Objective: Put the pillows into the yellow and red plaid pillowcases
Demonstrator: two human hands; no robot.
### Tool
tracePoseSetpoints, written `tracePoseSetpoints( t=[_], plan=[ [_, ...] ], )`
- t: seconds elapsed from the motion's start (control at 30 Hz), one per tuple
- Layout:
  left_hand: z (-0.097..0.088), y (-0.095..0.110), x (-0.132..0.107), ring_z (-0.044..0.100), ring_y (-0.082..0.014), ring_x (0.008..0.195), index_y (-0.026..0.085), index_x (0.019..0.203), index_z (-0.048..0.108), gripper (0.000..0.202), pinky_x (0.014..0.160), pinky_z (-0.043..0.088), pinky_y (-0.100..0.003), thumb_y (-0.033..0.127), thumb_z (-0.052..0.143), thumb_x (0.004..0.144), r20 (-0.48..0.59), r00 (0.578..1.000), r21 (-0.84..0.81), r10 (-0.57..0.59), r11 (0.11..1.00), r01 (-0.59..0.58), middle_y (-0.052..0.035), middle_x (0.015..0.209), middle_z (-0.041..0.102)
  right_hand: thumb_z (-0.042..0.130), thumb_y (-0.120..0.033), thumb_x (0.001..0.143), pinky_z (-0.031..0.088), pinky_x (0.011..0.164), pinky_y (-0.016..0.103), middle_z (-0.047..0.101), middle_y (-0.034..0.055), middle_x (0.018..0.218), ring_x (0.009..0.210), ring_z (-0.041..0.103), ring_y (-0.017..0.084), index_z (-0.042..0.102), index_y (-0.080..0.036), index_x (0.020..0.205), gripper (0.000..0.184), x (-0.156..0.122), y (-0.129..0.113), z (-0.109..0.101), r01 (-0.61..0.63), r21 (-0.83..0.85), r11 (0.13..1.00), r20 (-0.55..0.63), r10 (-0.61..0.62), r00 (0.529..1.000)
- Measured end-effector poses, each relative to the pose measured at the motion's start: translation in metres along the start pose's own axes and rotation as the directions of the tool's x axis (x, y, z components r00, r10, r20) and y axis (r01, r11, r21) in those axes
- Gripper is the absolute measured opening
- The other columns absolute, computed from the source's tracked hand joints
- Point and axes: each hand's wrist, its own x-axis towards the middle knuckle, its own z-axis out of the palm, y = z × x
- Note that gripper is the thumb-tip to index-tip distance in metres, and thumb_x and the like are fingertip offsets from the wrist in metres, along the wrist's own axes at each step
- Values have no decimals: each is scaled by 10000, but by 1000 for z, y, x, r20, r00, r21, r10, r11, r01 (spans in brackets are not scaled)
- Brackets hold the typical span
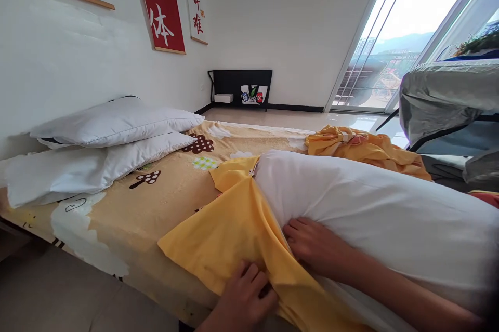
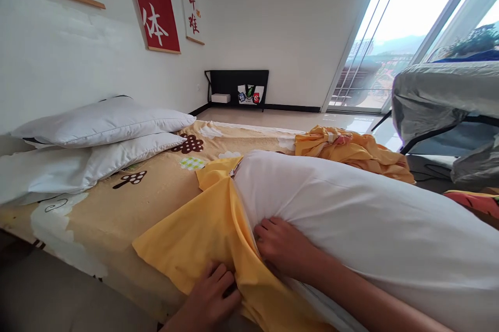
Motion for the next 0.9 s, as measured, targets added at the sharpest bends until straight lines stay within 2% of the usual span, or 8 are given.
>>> tracePoseSetpoints(
  t=[0.13, 0.27, 0.4, 0.5, 0.57, 0.67, 0.77, 0.9],
  plan=[
    [5, 12, 32, 472, -144, 725, 171, 779, 555, 184, 688, 331, -295, 175, 450, 931, -190, 981, -87, 25, 995, -42, -16, 765, 533, 580, -123, 851, 282, 597, 320, 604, 24, 786, 701, 493, 173, 623, -187, 766, 115, 21, -5, -14, -35, 27, 999, -51, 37, 998],
    [28, 28, 50, 492, -132, 676, 180, 761, 554, 119, 641, 357, -279, 206, 575, 876, -173, 976, -77, 129, 987, -144, 11, 684, 512, 574, -158, 879, 296, 601, 305, 619, 43, 829, 731, 498, 171, 639, -177, 775, 124, 40, -4, -7, -72, 36, 997, 10, 72, 997],
    [43, 30, 18, 514, -124, 621, 196, 696, 527, 196, 579, 383, -251, 256, 615, 861, -14, 979, -133, 204, 970, -204, 21, 636, 543, 590, -168, 862, 345, 657, 313, 616, 64, 828, 798, 509, 195, 638, -161, 744, 128, 31, -3, -6, -19, 21, 1000, 102, 17, 995],
    [12, 10, -33, 531, -115, 596, 221, 721, 566, 229, 571, 437, -220, 332, 530, 919, 118, 988, -277, -102, 952, 131, 12, 629, 586, 596, -173, 852, 389, 760, 322, 610, 51, 903, 867, 517, 191, 642, -185, 791, 78, 13, -3, -38, -93, 182, 979, 114, 73, 991],
    [-28, -18, -63, 588, -146, 681, 244, 779, 613, 254, 611, 479, -238, 351, 454, 946, 91, 861, -182, -501, 841, 509, -22, 724, 638, 569, -158, 862, 390, 855, 317, 594, 39, 1060, 990, 511, 183, 657, -229, 904, 121, 1, -5, -63, -149, 318, 936, 92, 127, 988],
    [-80, -68, -84, 606, -240, 927, 225, 957, 631, 244, 842, 498, -368, 390, 453, 928, -37, 642, -28, -766, 643, 766, -87, 951, 653, 497, -172, 912, 367, 909, 329, 559, 41, 1166, 1094, 476, 194, 667, -275, 958, 204, -10, -17, -80, -237, 335, 912, -51, 269, 962],
    [-94, -104, -73, 603, -277, 997, 186, 1057, 634, 472, 880, 496, -408, 580, 467, 857, 92, 429, -11, -899, 430, 903, -107, 1031, 655, 453, -164, 932, 346, 793, 332, 597, 52, 896, 871, 498, 195, 643, -227, 802, 239, -15, -38, -67, -313, 165, 935, -334, 351, 875],
    [-69, -110, -31, 639, -278, 912, 173, 956, 697, 512, 808, 494, -369, 593, 420, 861, 503, 412, -61, -760, 444, 894, -115, 936, 696, 551, -221, 877, 300, 679, 335, 566, 26, 673, 668, 457, 191, 587, -212, 701, 180, -18, -61, -31, -356, 57, 933, -327, 354, 876]
  ],
)
